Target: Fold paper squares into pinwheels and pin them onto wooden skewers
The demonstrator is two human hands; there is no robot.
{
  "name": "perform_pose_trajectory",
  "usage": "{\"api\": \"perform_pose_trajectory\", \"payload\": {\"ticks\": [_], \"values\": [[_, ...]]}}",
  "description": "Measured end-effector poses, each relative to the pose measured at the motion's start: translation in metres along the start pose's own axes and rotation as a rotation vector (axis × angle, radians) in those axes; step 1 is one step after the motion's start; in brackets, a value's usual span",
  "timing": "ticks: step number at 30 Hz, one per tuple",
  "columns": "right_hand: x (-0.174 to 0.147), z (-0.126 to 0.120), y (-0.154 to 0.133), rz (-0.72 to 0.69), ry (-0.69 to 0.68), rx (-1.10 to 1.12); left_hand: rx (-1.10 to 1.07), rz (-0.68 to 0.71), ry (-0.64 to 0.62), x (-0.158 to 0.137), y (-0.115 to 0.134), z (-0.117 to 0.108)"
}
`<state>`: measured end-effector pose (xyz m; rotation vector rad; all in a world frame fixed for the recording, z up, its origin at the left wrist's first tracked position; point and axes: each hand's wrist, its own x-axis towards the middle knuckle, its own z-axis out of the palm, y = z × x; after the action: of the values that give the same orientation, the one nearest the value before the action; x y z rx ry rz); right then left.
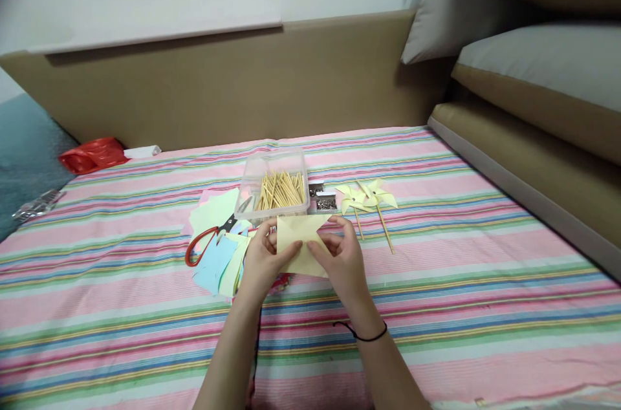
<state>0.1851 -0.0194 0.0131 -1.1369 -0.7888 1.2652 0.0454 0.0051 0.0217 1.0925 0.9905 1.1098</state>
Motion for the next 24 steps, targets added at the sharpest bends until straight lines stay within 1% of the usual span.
{"api": "perform_pose_trajectory", "payload": {"ticks": [8, 12, 18, 21, 24], "values": [[0.001, 0.0001, 0.0024, -0.026, 0.008, -0.016, 0.021, 0.009, 0.012, -0.0005, 0.0002, 0.0013], [0.0015, 0.0007, 0.0028, -0.053, 0.038, -0.041, 0.008, 0.001, 0.0, -0.0009, 0.0001, 0.0025], [0.0017, 0.0006, 0.0027, -0.032, 0.041, -0.03, -0.019, -0.01, -0.011, -0.0006, 0.0, 0.0033], [0.0012, 0.0001, 0.002, -0.03, 0.045, -0.025, -0.053, 0.015, 0.038, 0.0002, 0.003, 0.0028], [0.0006, -0.0001, 0.0003, -0.014, 0.037, -0.022, 0.001, 0.074, 0.161, 0.0012, 0.0061, -0.0005]]}}
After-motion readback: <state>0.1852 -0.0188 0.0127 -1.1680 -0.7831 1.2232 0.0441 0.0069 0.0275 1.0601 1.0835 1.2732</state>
